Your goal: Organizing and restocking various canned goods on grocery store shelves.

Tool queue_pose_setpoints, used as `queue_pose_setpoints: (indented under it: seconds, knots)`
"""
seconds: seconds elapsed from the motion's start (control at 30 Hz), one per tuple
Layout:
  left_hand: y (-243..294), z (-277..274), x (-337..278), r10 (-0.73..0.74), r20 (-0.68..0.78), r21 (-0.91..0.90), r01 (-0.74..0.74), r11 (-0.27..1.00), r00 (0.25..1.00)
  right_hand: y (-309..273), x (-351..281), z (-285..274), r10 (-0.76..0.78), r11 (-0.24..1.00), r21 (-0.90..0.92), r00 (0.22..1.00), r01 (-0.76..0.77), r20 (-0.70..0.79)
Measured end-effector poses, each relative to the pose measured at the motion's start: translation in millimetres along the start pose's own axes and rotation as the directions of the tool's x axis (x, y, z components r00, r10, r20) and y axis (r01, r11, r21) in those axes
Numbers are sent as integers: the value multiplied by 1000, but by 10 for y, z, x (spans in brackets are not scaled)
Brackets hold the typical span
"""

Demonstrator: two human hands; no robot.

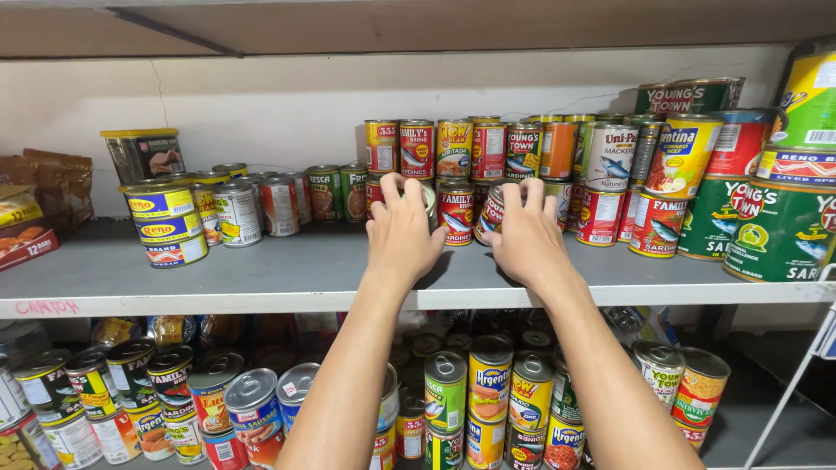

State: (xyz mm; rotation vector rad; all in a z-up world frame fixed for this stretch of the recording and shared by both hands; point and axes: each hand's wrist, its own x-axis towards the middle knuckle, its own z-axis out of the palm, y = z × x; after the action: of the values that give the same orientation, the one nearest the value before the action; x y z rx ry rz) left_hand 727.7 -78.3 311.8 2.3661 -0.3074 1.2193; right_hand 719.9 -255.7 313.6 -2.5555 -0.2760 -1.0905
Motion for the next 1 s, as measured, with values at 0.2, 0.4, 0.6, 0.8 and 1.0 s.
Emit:
queue_pose_setpoints:
  seconds: [0.2,0.4,0.6,0.8,1.0]
  knots:
    - [-195,266,39,22,6,-78,-21,997,1000,188,57,201,-200,968,115,964,222,-176]
    - [-83,115,-17,39,89,-174,-23,984,995,131,8,107,-176,970,148,978,192,-114]
    - [65,-88,-94,51,113,-186,-29,982,992,20,-59,-12,-206,949,207,964,239,-168]
    - [57,-130,-113,70,78,-237,-50,970,994,22,-70,-14,-185,952,217,970,218,-161]
    - [44,-137,-95,74,40,-202,-64,977,996,-100,-79,-144,-53,966,248,997,67,-64]
